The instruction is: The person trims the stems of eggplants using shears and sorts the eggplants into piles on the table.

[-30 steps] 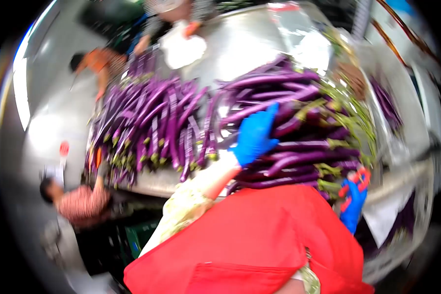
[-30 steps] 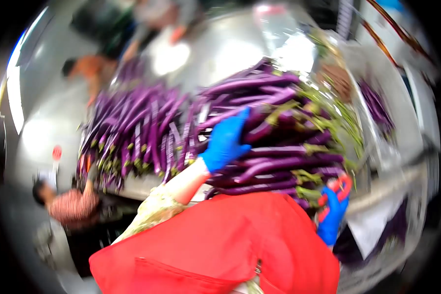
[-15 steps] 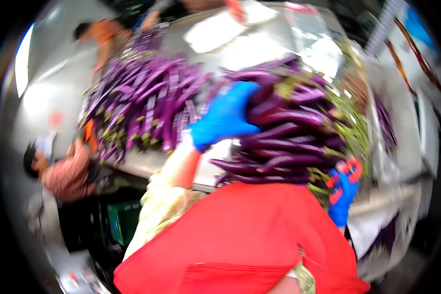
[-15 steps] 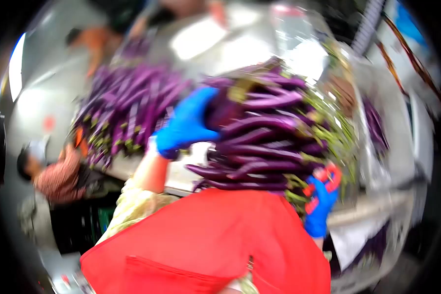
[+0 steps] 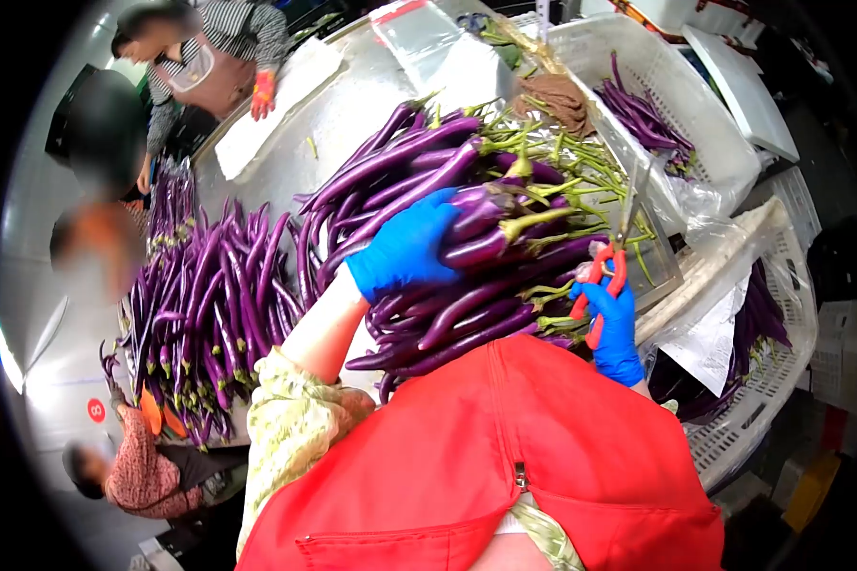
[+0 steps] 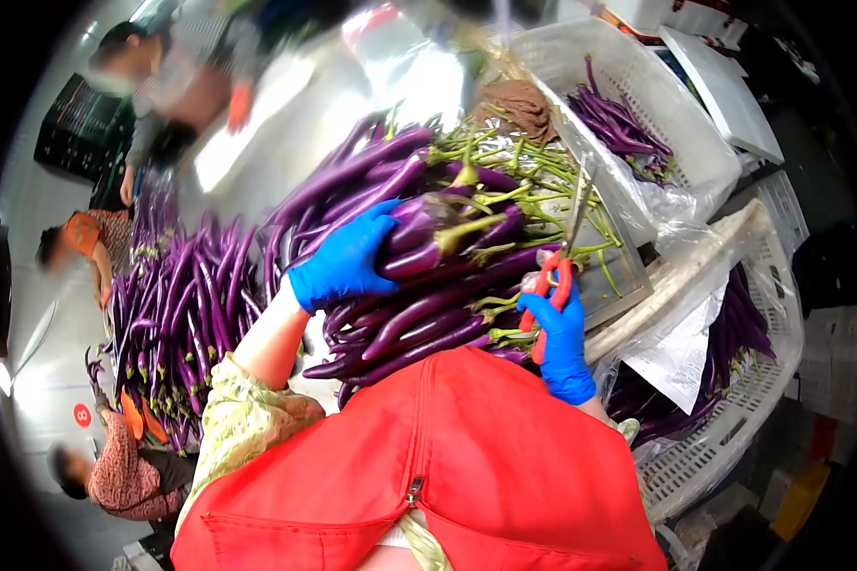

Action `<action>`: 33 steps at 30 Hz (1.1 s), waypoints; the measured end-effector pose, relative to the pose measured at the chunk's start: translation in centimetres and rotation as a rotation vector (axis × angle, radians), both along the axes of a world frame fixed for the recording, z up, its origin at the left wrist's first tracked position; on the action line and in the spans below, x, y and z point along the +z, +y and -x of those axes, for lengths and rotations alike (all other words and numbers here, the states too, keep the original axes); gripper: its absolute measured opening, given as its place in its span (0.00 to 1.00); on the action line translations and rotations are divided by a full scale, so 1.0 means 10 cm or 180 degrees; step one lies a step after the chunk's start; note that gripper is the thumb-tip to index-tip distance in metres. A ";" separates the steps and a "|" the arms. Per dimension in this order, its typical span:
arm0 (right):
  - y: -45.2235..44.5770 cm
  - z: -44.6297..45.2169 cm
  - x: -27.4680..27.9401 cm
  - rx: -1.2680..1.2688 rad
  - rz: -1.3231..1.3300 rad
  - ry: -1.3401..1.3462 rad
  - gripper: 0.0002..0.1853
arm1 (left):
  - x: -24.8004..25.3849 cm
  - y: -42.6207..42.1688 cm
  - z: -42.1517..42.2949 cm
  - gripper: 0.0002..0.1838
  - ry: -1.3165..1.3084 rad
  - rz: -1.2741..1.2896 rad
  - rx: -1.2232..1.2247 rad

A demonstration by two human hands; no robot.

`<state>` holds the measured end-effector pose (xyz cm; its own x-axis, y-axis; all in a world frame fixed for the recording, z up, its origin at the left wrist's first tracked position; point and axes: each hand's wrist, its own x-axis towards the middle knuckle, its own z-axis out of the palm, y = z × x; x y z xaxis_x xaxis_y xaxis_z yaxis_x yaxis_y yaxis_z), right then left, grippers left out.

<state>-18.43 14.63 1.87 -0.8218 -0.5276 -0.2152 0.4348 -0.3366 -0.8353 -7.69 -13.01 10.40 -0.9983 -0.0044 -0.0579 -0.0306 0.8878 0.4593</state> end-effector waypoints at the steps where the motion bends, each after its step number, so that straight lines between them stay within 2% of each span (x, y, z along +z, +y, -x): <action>1: 0.00 -0.02 0.01 -0.0027 -0.0077 0.0066 0.34 | -0.10 -0.06 -0.02 0.45 0.0120 0.0031 0.0069; 7: 0.16 -0.07 0.07 0.0293 -0.0515 -0.0082 0.34 | -0.08 -0.01 -0.01 0.47 0.0139 0.0306 0.0099; 10: 0.13 -0.13 0.11 0.0547 -0.0300 0.0127 0.34 | -0.03 0.00 0.06 0.47 0.0166 -0.0017 -0.0030; 12: 0.22 -0.15 0.13 0.0888 -0.0281 0.0518 0.32 | -0.10 -0.09 0.04 0.40 0.0242 0.0118 0.0085; 15: 0.38 -0.14 0.33 0.1332 -0.0352 0.1205 0.31 | 0.10 -0.02 -0.06 0.39 0.0631 0.0574 0.0523; 16: 0.46 -0.11 0.30 0.1467 -0.0697 0.1527 0.32 | 0.20 0.05 -0.10 0.39 0.0789 0.0723 0.0744; 18: 0.49 -0.09 0.26 0.1204 -0.1166 0.2512 0.33 | 0.22 0.08 -0.16 0.39 0.1342 0.0890 0.0872; 20: 0.43 -0.08 0.21 0.0876 -0.1345 0.2804 0.34 | 0.32 0.17 -0.17 0.38 0.1389 0.0951 0.1013; 28: 0.00 0.03 0.29 0.0293 -0.1265 0.3739 0.37 | 0.46 0.40 -0.15 0.37 0.1159 0.0985 0.0894; 33: -0.12 0.11 0.28 0.0211 -0.1285 0.3964 0.37 | 0.47 0.46 -0.11 0.37 0.1031 0.0989 0.0799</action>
<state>-19.56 13.40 4.62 -0.5580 -0.6519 0.5134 -0.6909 0.0224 -0.7226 -6.64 -8.42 15.12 -0.9308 -0.2141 0.2962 -0.1601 0.9674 0.1961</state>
